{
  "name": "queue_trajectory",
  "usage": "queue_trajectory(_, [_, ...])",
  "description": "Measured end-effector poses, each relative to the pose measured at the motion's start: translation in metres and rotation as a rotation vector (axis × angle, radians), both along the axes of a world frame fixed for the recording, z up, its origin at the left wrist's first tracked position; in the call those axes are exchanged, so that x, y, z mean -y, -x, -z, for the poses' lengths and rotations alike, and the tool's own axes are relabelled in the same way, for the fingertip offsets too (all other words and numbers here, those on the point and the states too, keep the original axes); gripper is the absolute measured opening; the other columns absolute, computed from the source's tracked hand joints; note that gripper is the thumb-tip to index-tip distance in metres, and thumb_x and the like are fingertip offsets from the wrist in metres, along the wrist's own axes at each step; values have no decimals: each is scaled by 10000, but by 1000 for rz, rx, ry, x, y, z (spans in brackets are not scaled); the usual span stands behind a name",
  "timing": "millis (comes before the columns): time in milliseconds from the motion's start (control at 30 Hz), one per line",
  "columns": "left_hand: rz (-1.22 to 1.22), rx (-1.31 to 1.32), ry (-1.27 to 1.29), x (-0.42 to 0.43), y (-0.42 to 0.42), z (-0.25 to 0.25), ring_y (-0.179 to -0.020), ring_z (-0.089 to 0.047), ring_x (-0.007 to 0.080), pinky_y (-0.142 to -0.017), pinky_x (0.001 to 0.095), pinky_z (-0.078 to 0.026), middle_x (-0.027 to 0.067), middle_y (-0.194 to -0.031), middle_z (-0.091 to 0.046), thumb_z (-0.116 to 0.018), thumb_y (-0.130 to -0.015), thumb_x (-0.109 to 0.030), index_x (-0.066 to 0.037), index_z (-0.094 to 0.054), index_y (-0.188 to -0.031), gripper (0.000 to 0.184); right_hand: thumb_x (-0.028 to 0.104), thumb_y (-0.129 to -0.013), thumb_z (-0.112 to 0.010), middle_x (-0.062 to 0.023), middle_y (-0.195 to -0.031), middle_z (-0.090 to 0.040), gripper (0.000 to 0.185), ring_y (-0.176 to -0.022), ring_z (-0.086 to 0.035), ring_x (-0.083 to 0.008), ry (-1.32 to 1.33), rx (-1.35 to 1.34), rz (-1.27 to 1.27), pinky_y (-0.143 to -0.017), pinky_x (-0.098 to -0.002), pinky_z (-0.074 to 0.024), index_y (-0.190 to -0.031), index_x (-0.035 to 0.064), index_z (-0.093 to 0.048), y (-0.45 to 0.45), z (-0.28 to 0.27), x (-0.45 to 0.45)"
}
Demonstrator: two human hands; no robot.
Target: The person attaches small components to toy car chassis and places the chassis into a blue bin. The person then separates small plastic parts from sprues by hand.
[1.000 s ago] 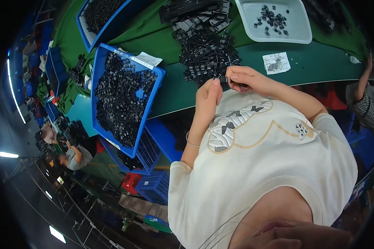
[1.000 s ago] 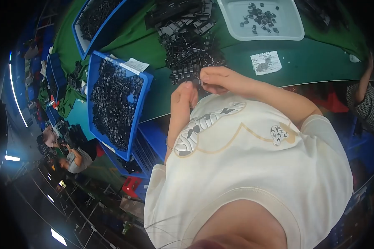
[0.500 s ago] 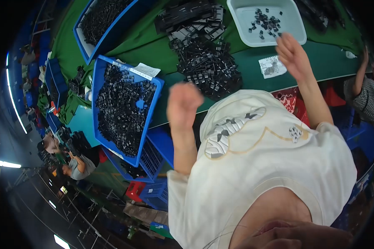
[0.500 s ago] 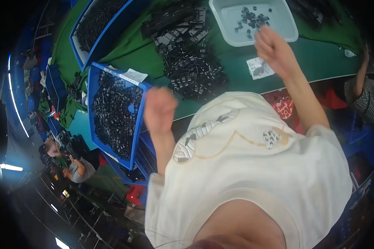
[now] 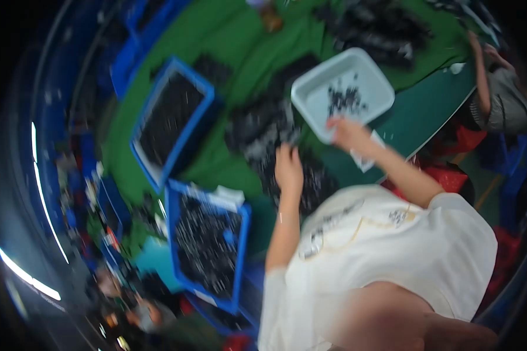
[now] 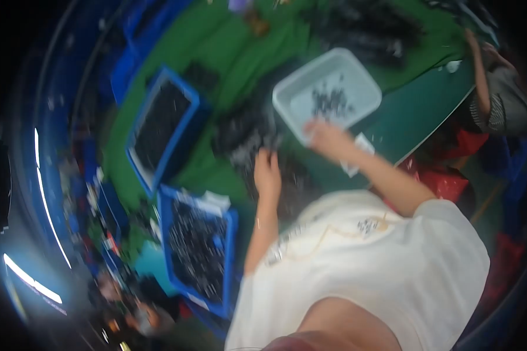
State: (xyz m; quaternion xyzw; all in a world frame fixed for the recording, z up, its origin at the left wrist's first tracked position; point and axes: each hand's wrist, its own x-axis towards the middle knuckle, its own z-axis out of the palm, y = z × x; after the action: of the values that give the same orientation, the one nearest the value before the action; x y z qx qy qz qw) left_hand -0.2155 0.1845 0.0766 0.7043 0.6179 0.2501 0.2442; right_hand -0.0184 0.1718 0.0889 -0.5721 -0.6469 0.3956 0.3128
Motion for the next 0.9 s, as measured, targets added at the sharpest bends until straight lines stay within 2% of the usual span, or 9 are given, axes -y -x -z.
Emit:
queue_trajectory(167, [199, 90, 158, 32, 3, -41, -702, -532, 383, -561, 418, -409, 218, -754, -546, -421, -826, -151, -66, -422, -943, 144, 302, -779, -494, -180, -853, -528, 302, -837, -516, -307, 2, -205, -322, -676, -370, -397, -875, 17, -472, 51, -13, 12])
queue_trajectory(333, [390, -179, 517, 52, 14, -71, -634, -558, 301, -538, 355, -414, 132, -700, -570, -456, -819, -186, -29, -486, -834, 161, 286, -820, -425, -83, -614, -541, 254, -600, -538, -253, 67, -206, -645, -531, -350, -403, -760, 48, -492, 46, 9, 28])
queue_trajectory(400, [411, 249, 842, 74, 35, -49, -651, -540, 225, -563, 325, -410, 56, -716, -563, -456, -819, -188, -6, -491, -831, 185, 263, -819, -428, -55, -619, -535, 250, -578, -516, -210, 85, -157, -793, -540, -333, -401, -750, 33, -497, 46, 10, 31])
queue_trajectory(433, [415, 468, 998, 78, 38, -50, -659, -532, 187, -575, 310, -408, 18, -723, -559, -456, -819, -189, 5, -494, -829, 198, 256, -834, -417, -34, -598, -492, 262, -540, -462, -144, -30, -562, -1092, -521, -283, -386, -720, 31, -487, 45, 19, 44])
queue_trajectory(533, [423, 530, 1080, 90, 44, -105, -646, -441, 81, -543, 238, -366, -54, -713, -497, -451, -818, -174, 5, -509, -811, 188, 254, -845, -401, -23, -589, -463, 268, -540, -433, -107, 341, -603, -917, -516, -254, -371, -706, 40, -481, 9, -3, 64])
queue_trajectory(600, [225, 372, 952, 90, 84, -90, -552, -378, 46, -477, 195, -307, -44, -640, -457, -442, -819, -147, -36, -509, -767, 140, 252, -853, -390, -15, -582, -444, 273, -541, -413, -83, 580, -608, -794, -513, -234, -361, -697, 46, -477, -20, -27, 60])
queue_trajectory(700, [190, 445, 747, 79, 59, -96, -499, -337, 39, -449, 172, -270, -32, -578, -416, -435, -822, -146, -59, -473, -705, 151, 276, -868, -356, -12, -581, -450, 314, -541, -445, -81, 317, -660, -724, -495, -217, -369, -698, 47, -488, 6, -10, 42])
queue_trajectory(800, [141, 452, 536, 69, 31, -86, -475, -361, 52, -422, 200, -299, -21, -547, -426, -449, -819, -140, -47, -447, -680, 168, 312, -862, -363, -57, -781, -510, 290, -659, -515, -117, 695, -798, -442, -589, -240, -441, -911, 43, -462, 33, -33, 33])
queue_trajectory(900, [221, 221, 352, 67, 25, -87, -534, -525, 201, -479, 280, -391, 125, -626, -541, -499, -787, -135, 3, -457, -724, 158, 365, -849, -381, -28, -768, -509, 341, -614, -481, -93, 735, -658, -708, -576, -225, -427, -837, 44, -495, 40, -29, 37])
